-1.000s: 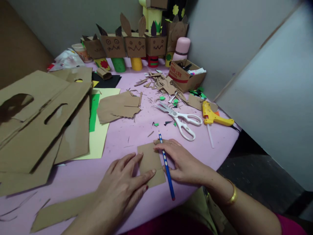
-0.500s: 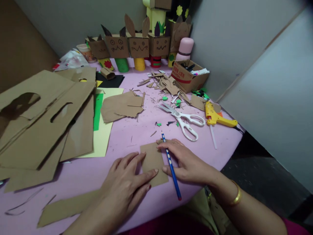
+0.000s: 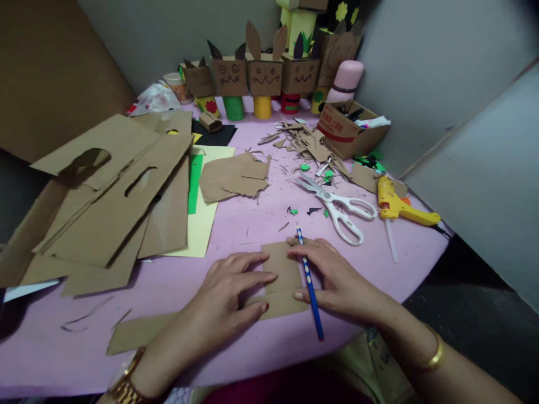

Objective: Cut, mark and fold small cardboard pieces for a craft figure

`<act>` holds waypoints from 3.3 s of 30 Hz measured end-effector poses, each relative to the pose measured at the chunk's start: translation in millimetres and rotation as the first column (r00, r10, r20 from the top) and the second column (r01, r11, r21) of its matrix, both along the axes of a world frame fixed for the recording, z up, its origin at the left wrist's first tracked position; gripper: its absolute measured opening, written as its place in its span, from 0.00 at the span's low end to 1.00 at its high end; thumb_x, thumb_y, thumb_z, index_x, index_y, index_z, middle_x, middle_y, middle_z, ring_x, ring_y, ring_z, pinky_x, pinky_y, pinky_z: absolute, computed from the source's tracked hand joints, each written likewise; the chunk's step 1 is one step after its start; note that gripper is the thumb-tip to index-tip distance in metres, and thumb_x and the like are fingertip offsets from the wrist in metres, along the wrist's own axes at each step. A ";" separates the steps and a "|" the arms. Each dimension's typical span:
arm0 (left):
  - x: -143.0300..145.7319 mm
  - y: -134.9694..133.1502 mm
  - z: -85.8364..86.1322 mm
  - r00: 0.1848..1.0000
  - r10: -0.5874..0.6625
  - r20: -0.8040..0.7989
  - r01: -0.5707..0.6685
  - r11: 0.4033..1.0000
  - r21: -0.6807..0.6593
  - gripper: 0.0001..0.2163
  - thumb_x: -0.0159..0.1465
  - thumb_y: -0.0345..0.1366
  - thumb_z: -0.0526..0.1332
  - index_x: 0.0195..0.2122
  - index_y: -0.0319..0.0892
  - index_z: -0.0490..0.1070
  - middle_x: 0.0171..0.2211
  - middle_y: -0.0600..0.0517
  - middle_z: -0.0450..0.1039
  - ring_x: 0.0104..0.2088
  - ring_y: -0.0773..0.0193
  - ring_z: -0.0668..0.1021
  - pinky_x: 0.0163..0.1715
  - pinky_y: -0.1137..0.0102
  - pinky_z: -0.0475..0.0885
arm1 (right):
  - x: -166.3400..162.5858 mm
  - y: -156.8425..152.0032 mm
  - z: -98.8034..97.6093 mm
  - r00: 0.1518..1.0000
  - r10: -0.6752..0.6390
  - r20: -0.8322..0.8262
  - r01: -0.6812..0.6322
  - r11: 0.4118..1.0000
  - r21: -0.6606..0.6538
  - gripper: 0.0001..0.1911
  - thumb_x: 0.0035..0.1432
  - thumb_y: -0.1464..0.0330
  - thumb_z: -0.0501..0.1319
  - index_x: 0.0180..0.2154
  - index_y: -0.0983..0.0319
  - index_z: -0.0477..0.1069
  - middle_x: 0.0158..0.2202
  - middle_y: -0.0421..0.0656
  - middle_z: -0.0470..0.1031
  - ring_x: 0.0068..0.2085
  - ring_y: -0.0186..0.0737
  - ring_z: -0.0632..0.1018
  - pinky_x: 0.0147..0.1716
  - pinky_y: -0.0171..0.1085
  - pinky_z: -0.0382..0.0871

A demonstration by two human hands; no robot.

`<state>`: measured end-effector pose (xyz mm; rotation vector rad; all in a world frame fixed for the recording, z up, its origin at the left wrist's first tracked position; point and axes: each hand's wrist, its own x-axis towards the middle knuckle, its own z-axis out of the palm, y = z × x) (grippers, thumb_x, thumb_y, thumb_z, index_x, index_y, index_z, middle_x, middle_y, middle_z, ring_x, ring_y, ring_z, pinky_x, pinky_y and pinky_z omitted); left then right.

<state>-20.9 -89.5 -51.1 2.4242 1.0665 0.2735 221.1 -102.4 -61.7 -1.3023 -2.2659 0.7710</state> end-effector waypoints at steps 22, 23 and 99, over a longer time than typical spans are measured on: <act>-0.2 -0.5 0.9 1.000 0.003 0.027 -0.003 1.000 -0.010 0.17 0.58 0.35 0.61 0.50 0.53 0.70 0.57 0.50 0.64 0.55 0.54 0.66 0.51 0.56 0.62 | -49.4 -46.9 3.7 0.971 -0.096 -0.218 0.082 0.994 -0.072 0.07 0.58 0.74 0.50 0.30 0.60 0.64 0.23 0.37 0.69 0.24 0.31 0.70 0.25 0.30 0.60; -0.3 -0.4 0.5 1.000 0.004 0.030 -0.004 1.000 -0.010 0.17 0.58 0.35 0.61 0.50 0.53 0.70 0.57 0.50 0.64 0.55 0.54 0.66 0.50 0.56 0.62 | -49.1 -46.9 3.7 0.971 -0.094 -0.221 0.083 0.995 -0.060 0.07 0.56 0.75 0.50 0.30 0.60 0.64 0.23 0.37 0.69 0.24 0.31 0.70 0.25 0.30 0.60; -10.6 -12.6 -2.4 0.956 0.157 0.250 -0.156 0.987 -0.023 0.25 0.60 0.34 0.58 0.59 0.47 0.55 0.60 0.45 0.59 0.59 0.55 0.63 0.58 0.58 0.60 | -29.1 -0.3 -1.2 0.976 -0.154 -0.154 0.171 0.980 0.104 0.17 0.47 0.76 0.64 0.40 0.60 0.64 0.40 0.45 0.71 0.42 0.46 0.69 0.44 0.46 0.61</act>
